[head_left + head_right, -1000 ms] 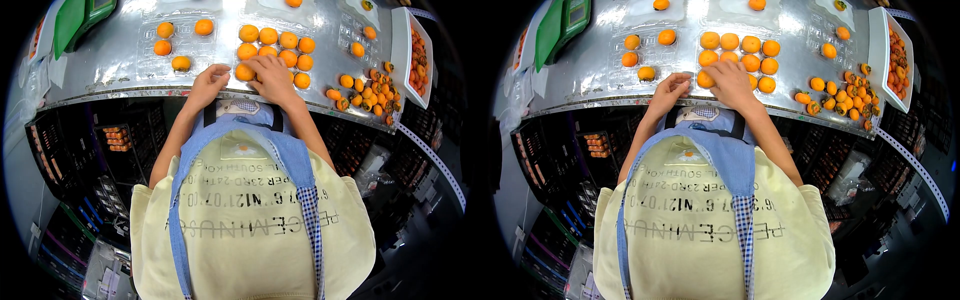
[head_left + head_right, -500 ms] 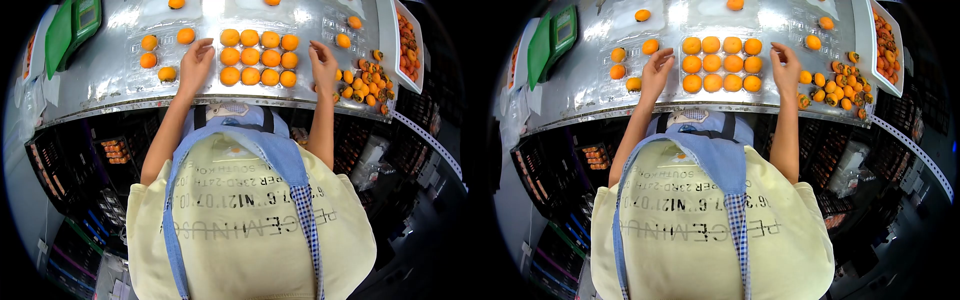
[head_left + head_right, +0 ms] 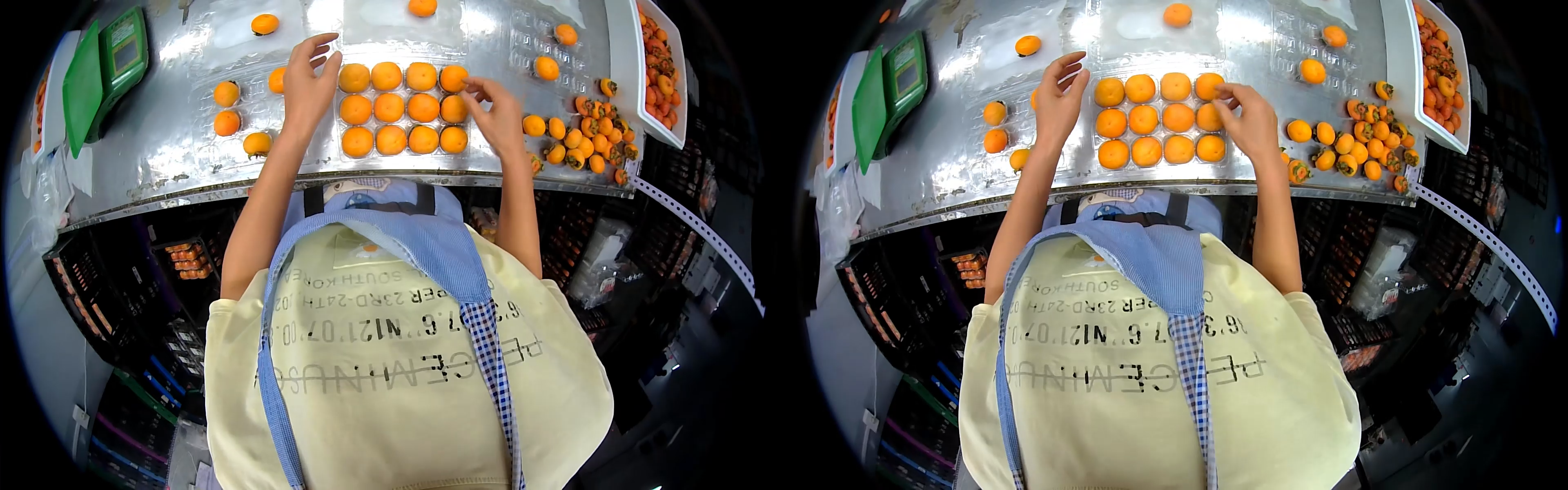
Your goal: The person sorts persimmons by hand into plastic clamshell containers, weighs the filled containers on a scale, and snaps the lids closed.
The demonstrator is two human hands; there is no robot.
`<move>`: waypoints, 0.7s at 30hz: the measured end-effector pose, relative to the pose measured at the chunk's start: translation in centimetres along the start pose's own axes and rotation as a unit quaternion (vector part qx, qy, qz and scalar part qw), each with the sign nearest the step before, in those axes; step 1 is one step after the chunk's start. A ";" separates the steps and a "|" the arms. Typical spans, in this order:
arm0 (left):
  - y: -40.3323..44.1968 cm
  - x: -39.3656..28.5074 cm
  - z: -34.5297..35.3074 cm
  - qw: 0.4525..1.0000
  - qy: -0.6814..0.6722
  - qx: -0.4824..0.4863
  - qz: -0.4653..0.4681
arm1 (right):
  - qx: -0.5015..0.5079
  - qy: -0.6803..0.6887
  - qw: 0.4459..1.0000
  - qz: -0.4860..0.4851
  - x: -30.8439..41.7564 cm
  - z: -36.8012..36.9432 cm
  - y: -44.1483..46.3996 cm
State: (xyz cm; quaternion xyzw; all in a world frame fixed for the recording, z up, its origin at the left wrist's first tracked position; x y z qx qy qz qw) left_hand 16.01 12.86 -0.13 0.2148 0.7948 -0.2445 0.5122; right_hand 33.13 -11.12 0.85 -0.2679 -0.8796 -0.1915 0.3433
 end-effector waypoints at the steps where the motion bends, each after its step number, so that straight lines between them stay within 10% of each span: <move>1: -0.4 -0.3 -0.2 1.000 0.001 -0.004 0.011 | 0.015 -0.022 1.000 -0.015 0.6 0.0 -0.3; 11: 0.8 2.0 0.2 0.999 0.013 0.013 -0.034 | -0.056 0.044 0.997 0.002 -0.9 -0.7 2.4; 21: 11.1 3.6 3.8 0.958 0.264 -0.033 -0.111 | -0.019 -0.172 0.980 -0.094 -1.1 6.8 15.0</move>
Point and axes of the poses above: each hand's wrist, its own y-axis towards the middle knuckle, its own z-axis out of the palm, x = y × z, the point moved 10 cm from there along y, towards the middle knuckle, and after that the axes turned 11 degrees about -z, right-handed, at the moved point
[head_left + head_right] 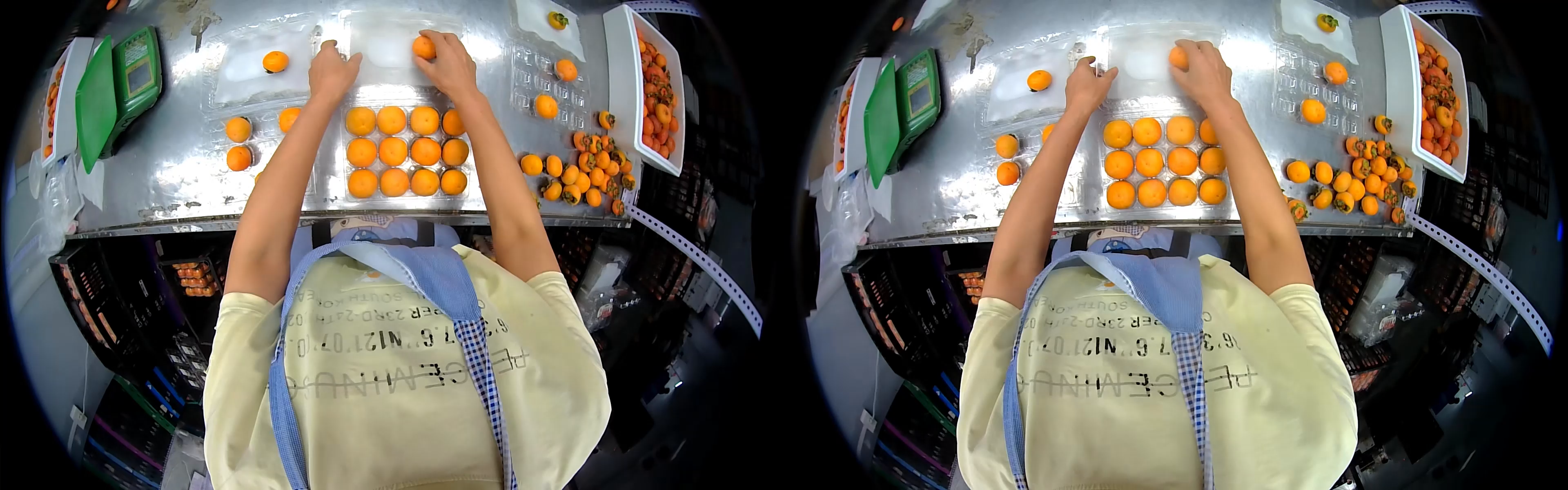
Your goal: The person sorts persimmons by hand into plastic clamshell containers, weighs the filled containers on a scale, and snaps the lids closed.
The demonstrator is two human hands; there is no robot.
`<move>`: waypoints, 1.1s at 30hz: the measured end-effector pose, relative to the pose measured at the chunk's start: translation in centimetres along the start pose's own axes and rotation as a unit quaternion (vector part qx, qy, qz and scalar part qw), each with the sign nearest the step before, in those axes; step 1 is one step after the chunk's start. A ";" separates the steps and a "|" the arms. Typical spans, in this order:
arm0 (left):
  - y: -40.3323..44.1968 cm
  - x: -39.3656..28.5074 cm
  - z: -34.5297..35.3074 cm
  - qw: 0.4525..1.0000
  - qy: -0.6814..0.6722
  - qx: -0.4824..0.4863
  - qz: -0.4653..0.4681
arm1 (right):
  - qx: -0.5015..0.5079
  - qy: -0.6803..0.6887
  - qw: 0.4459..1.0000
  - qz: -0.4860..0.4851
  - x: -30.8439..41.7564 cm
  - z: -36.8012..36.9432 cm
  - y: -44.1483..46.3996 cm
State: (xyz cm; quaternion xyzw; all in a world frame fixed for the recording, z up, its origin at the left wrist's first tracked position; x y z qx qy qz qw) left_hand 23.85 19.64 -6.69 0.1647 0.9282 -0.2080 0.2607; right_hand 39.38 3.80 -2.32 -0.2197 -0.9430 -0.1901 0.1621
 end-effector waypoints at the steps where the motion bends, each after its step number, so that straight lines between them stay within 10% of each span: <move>1: 0.4 0.6 0.2 1.000 -0.002 0.000 -0.027 | -0.003 0.010 1.000 -0.002 -0.4 0.2 0.1; 8: -0.2 0.7 -0.5 0.995 -0.082 0.036 -0.051 | -0.134 0.470 0.864 0.119 -2.7 -8.3 -3.8; 10: -1.0 0.3 -1.5 0.988 -0.148 0.021 -0.028 | -0.248 0.408 0.864 0.159 -5.5 -11.6 -7.3; 16: -6.3 0.3 -4.5 0.960 -0.254 0.015 0.118 | 0.005 -0.028 0.990 0.138 -6.0 -8.8 -13.5; 23: -13.4 0.6 -5.6 0.943 -0.162 -0.006 0.289 | -0.075 -0.016 0.994 0.079 -3.3 -10.5 -15.7; 33: -18.1 4.0 -4.0 0.950 -0.096 0.055 0.292 | 0.100 0.328 0.883 0.319 -3.7 -3.5 -23.1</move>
Point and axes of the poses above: each hand's wrist, its own y-axis towards the middle knuckle, its own z-axis out of the palm, x = y × z, the point moved 10 cm from there along y, towards the middle knuckle, and after that the axes turned 11 degrees about -z, right-handed, at the moved point
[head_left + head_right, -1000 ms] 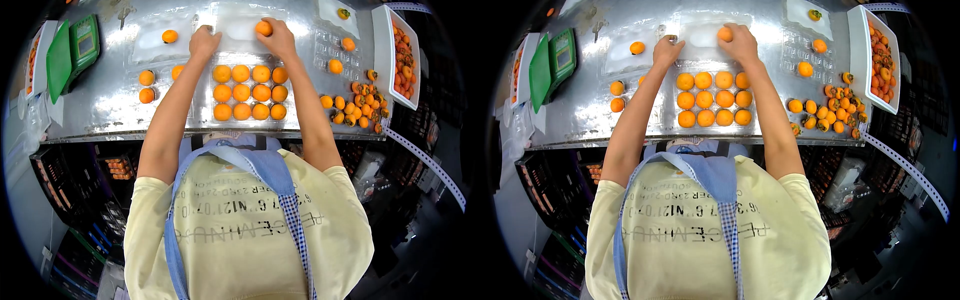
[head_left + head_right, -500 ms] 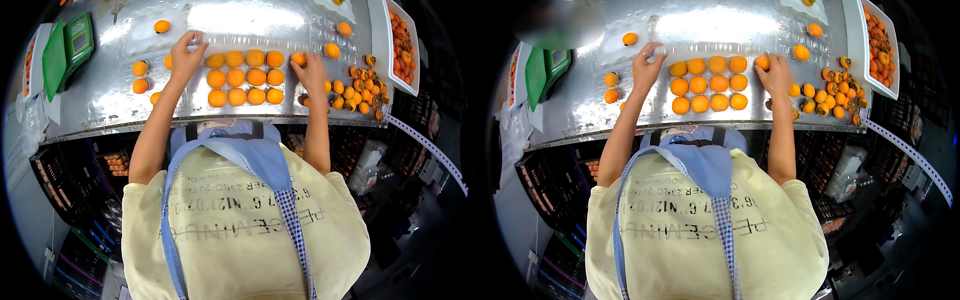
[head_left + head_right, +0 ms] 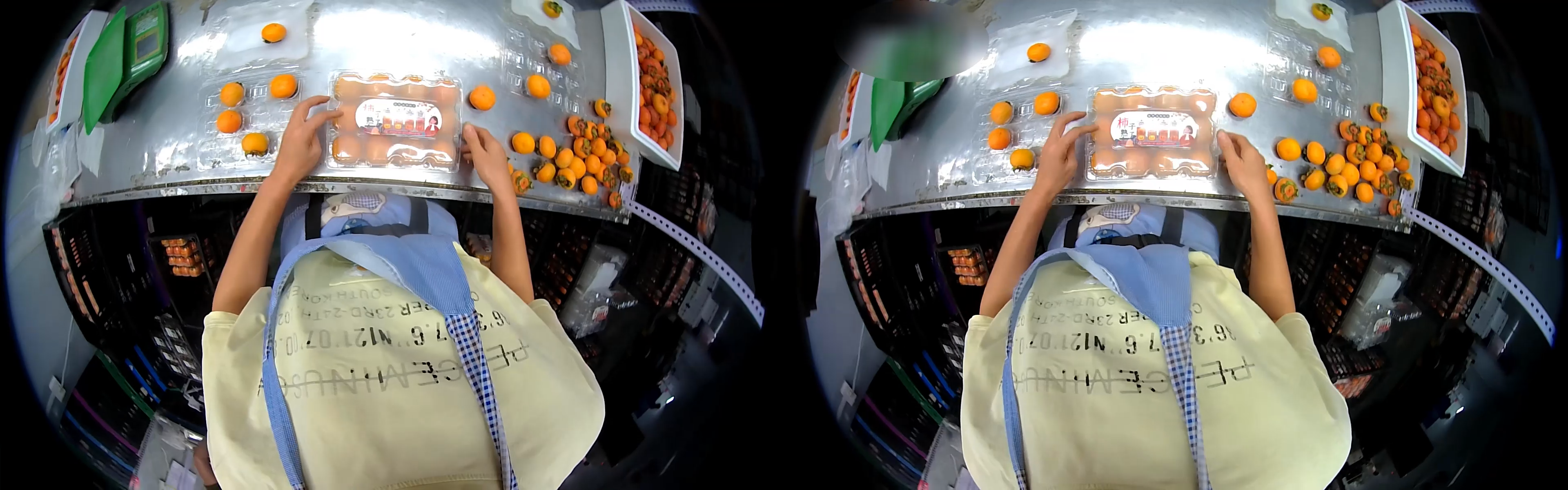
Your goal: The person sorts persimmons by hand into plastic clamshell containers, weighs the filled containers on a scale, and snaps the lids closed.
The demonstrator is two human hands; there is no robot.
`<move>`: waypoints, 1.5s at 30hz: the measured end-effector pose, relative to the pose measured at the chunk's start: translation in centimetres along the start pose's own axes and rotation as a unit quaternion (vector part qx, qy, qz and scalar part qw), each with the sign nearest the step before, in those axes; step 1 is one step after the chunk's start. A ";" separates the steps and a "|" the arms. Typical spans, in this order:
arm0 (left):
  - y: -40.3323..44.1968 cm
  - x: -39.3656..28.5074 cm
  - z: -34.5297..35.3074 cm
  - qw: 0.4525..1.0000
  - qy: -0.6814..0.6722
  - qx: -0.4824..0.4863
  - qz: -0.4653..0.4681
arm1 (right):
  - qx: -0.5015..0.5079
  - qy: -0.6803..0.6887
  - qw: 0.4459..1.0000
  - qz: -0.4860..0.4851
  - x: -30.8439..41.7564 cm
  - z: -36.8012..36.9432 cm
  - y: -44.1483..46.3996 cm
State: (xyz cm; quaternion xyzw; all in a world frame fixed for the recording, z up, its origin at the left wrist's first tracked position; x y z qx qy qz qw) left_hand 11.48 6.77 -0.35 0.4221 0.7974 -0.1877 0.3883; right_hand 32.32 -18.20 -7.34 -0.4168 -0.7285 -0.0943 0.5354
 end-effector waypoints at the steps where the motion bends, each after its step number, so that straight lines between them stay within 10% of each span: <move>1: -0.5 0.5 0.2 0.999 -0.032 0.004 -0.038 | 0.004 0.043 0.999 -0.004 0.1 0.5 -0.1; 4: -2.6 3.0 1.7 0.953 -0.163 -0.010 -0.256 | 0.037 0.104 0.994 -0.020 -0.4 1.9 0.2; 10: -2.8 4.8 3.7 0.939 -0.011 -0.035 -0.341 | 0.125 0.089 0.988 0.030 0.9 3.0 0.9; 12: -3.4 4.0 3.9 0.892 -0.155 0.040 -0.423 | 0.132 0.131 0.981 0.056 0.0 2.6 1.1; 16: -3.2 3.7 6.5 0.835 -0.413 0.037 -0.362 | 0.123 0.223 0.967 0.027 2.5 1.7 0.6; 24: -8.5 2.0 -5.3 0.914 -0.261 -0.100 -0.295 | 0.080 0.256 0.961 -0.071 10.0 5.2 -4.8; 45: -18.5 17.7 -35.2 0.861 -0.385 -0.220 -0.248 | 0.176 0.221 0.949 -0.138 29.0 36.0 -5.8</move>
Point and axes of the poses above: each hand's wrist, its own y-axis towards the middle knuckle, its own z-axis out of the palm, x = y × z, the point moved 10 cm from there along y, towards the middle knuckle, and after that the axes turned 11 degrees about -z, right-handed, at the moved point
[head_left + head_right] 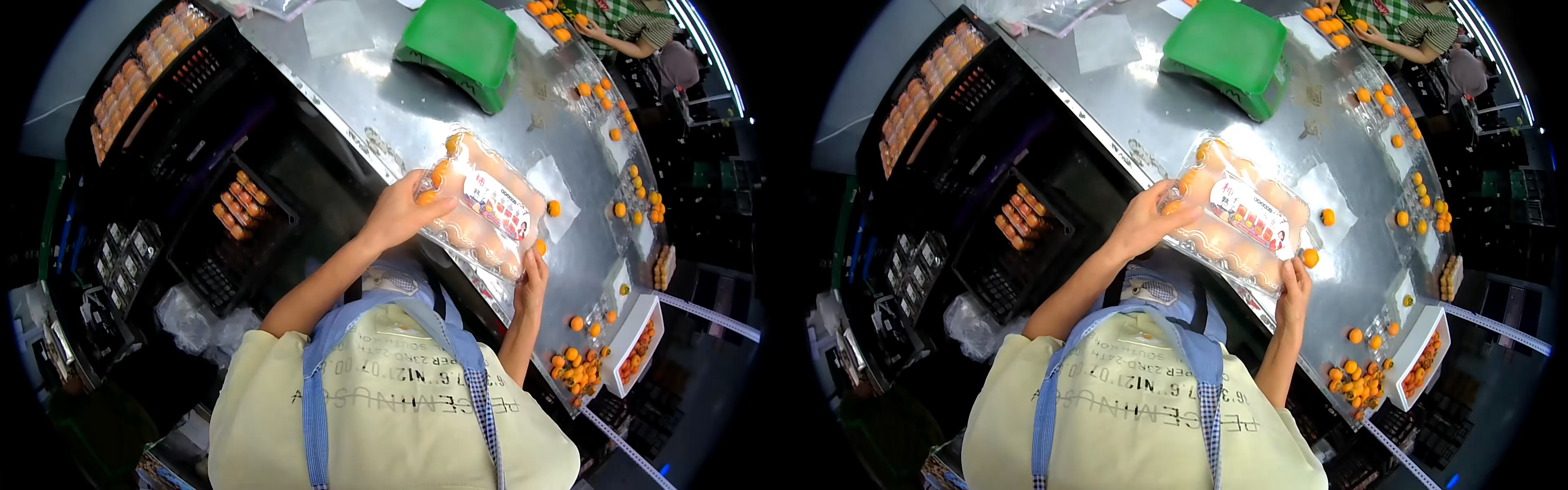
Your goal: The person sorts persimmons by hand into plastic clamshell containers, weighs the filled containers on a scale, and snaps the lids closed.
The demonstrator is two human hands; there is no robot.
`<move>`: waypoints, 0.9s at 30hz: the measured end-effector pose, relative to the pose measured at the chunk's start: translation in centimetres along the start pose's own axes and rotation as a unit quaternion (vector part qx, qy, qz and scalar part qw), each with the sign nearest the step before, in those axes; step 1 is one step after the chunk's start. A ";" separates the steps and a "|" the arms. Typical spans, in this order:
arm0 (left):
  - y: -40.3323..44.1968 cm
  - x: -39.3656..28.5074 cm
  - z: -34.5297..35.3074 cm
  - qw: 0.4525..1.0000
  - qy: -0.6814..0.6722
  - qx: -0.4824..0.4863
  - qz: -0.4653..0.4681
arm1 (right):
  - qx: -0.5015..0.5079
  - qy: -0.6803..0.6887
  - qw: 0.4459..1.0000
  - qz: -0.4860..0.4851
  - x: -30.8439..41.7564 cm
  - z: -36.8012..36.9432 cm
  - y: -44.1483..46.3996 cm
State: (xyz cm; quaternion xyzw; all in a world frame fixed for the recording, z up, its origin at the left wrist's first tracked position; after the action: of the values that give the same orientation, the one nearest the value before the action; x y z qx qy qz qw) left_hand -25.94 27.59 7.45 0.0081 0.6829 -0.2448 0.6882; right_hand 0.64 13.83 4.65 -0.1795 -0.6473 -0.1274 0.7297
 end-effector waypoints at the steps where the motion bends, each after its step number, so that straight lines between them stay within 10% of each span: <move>1: 0.7 -0.5 -0.8 1.000 0.004 -0.005 0.003 | -0.007 0.005 1.000 -0.004 0.0 0.7 0.9; 19: 19.6 -12.0 -11.2 0.974 0.195 0.027 0.109 | -0.137 0.027 0.990 -0.015 0.5 12.9 13.1; 27: 32.6 -15.2 -10.8 0.936 0.246 0.248 0.038 | -0.223 0.010 0.974 -0.025 3.0 18.9 18.0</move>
State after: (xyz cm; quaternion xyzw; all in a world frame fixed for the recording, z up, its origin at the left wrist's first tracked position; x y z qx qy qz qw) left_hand -23.87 64.99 10.51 0.2643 0.7475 -0.3708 0.4837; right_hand -8.42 38.33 7.72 -0.3201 -0.5993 -0.2892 0.6743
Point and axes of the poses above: each hand's wrist, its own y-axis towards the middle knuckle, its own z-axis out of the palm, x = y × z, the point moved 10 cm from there along y, towards the middle knuckle, and after that the axes turned 11 degrees about -z, right-handed, at the moved point
